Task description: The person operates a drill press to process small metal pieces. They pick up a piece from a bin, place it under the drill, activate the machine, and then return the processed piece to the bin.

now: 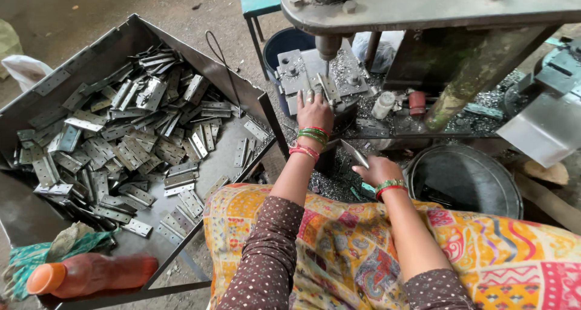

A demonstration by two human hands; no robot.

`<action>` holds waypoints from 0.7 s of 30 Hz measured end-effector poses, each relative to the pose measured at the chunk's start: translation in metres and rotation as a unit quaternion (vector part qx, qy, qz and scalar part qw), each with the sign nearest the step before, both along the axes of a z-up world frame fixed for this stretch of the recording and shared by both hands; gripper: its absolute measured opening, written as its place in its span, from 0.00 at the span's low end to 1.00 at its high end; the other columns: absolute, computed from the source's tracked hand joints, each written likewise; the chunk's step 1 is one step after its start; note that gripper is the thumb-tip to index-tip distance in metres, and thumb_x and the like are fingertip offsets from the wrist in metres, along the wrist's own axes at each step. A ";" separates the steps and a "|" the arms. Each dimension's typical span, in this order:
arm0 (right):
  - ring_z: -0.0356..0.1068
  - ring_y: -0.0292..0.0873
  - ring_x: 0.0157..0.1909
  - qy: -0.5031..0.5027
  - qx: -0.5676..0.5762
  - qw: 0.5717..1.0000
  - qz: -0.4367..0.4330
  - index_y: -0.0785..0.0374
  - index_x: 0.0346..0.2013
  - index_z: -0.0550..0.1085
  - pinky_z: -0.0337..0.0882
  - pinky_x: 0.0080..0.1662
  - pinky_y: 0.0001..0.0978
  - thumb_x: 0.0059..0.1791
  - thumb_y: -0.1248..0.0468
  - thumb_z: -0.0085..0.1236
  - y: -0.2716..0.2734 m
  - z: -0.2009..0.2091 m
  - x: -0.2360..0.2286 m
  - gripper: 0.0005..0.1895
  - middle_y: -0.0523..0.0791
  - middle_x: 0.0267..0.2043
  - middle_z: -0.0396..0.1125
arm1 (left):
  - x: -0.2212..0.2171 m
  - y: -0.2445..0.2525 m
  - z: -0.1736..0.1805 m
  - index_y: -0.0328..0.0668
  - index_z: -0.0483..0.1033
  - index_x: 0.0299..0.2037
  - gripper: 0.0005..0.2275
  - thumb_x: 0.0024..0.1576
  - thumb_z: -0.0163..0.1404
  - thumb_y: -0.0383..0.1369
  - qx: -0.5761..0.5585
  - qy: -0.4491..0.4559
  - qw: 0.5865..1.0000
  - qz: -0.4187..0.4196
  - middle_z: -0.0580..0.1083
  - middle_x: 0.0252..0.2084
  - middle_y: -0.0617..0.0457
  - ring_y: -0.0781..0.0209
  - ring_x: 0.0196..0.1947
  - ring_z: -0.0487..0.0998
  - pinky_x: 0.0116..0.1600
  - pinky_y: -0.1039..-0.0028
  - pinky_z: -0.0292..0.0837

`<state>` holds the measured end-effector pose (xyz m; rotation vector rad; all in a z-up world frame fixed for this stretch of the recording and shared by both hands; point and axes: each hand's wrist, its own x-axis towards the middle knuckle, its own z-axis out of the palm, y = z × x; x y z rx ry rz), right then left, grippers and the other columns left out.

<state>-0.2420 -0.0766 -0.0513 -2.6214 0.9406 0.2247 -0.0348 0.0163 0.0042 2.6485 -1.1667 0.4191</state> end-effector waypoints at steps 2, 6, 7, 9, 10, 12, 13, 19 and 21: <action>0.75 0.60 0.48 0.014 0.011 1.000 0.009 0.61 0.43 0.76 0.73 0.50 0.52 0.44 0.36 0.60 -0.007 0.003 0.003 0.32 0.55 0.44 0.75 | 0.002 -0.001 0.000 0.43 0.83 0.41 0.13 0.61 0.46 0.38 -0.009 -0.011 1.000 -0.005 0.76 0.54 0.46 0.48 0.65 0.70 0.75 0.46 0.44; 0.76 0.58 0.48 0.031 0.004 0.999 0.017 0.60 0.46 0.74 0.74 0.49 0.52 0.46 0.37 0.58 -0.015 0.008 0.013 0.30 0.54 0.43 0.76 | 0.003 0.004 -0.006 0.42 0.84 0.39 0.13 0.57 0.48 0.39 -0.024 -0.034 0.999 -0.019 0.76 0.54 0.47 0.48 0.64 0.70 0.74 0.45 0.43; 0.76 0.58 0.48 0.034 0.000 0.999 0.018 0.59 0.47 0.73 0.75 0.49 0.52 0.47 0.38 0.56 -0.015 0.005 0.014 0.29 0.53 0.43 0.76 | 0.003 0.004 -0.007 0.43 0.84 0.40 0.13 0.55 0.48 0.39 -0.021 -0.032 0.999 -0.024 0.76 0.54 0.48 0.48 0.64 0.70 0.74 0.45 0.43; 0.77 0.56 0.47 0.031 0.049 0.998 -0.007 0.58 0.47 0.76 0.76 0.49 0.50 0.49 0.40 0.55 -0.010 -0.009 0.006 0.27 0.53 0.44 0.76 | -0.001 0.005 -0.009 0.43 0.84 0.39 0.13 0.59 0.46 0.38 -0.015 -0.023 1.000 -0.013 0.76 0.55 0.46 0.48 0.64 0.69 0.74 0.45 0.42; 0.78 0.55 0.46 0.029 0.073 0.997 -0.020 0.58 0.47 0.77 0.76 0.49 0.49 0.50 0.40 0.54 -0.007 -0.019 0.001 0.26 0.53 0.45 0.76 | -0.002 0.003 -0.009 0.43 0.84 0.38 0.13 0.61 0.46 0.38 -0.013 -0.020 1.000 -0.009 0.75 0.55 0.45 0.48 0.64 0.69 0.74 0.44 0.42; 0.77 0.57 0.44 -0.041 -0.012 0.999 -0.001 0.58 0.54 0.73 0.76 0.47 0.50 0.50 0.42 0.53 0.000 -0.038 -0.008 0.27 0.54 0.44 0.75 | 0.001 0.000 -0.003 0.44 0.84 0.39 0.12 0.60 0.46 0.37 -0.032 -0.027 0.999 -0.001 0.75 0.56 0.46 0.49 0.66 0.69 0.75 0.45 0.42; 0.77 0.58 0.43 -0.078 -0.056 0.995 0.009 0.57 0.57 0.72 0.75 0.46 0.51 0.50 0.43 0.52 -0.002 -0.043 -0.005 0.28 0.54 0.44 0.75 | 0.004 -0.001 0.002 0.44 0.84 0.40 0.12 0.60 0.46 0.36 -0.042 -0.033 0.999 0.003 0.75 0.57 0.47 0.49 0.66 0.69 0.75 0.45 0.42; 0.76 0.59 0.45 0.003 0.055 0.998 0.009 0.60 0.52 0.73 0.74 0.48 0.51 0.45 0.43 0.62 -0.014 -0.033 0.007 0.30 0.56 0.44 0.74 | 0.001 0.005 0.005 0.42 0.83 0.38 0.13 0.59 0.45 0.37 -0.038 -0.018 0.999 -0.010 0.75 0.57 0.46 0.48 0.65 0.69 0.75 0.45 0.42; 0.77 0.57 0.45 0.031 0.030 0.999 0.007 0.61 0.48 0.75 0.75 0.48 0.51 0.47 0.41 0.60 -0.022 -0.015 0.016 0.29 0.55 0.42 0.75 | 0.005 0.001 0.005 0.43 0.84 0.36 0.12 0.58 0.45 0.35 -0.038 -0.021 0.999 -0.005 0.75 0.56 0.46 0.49 0.64 0.70 0.74 0.45 0.42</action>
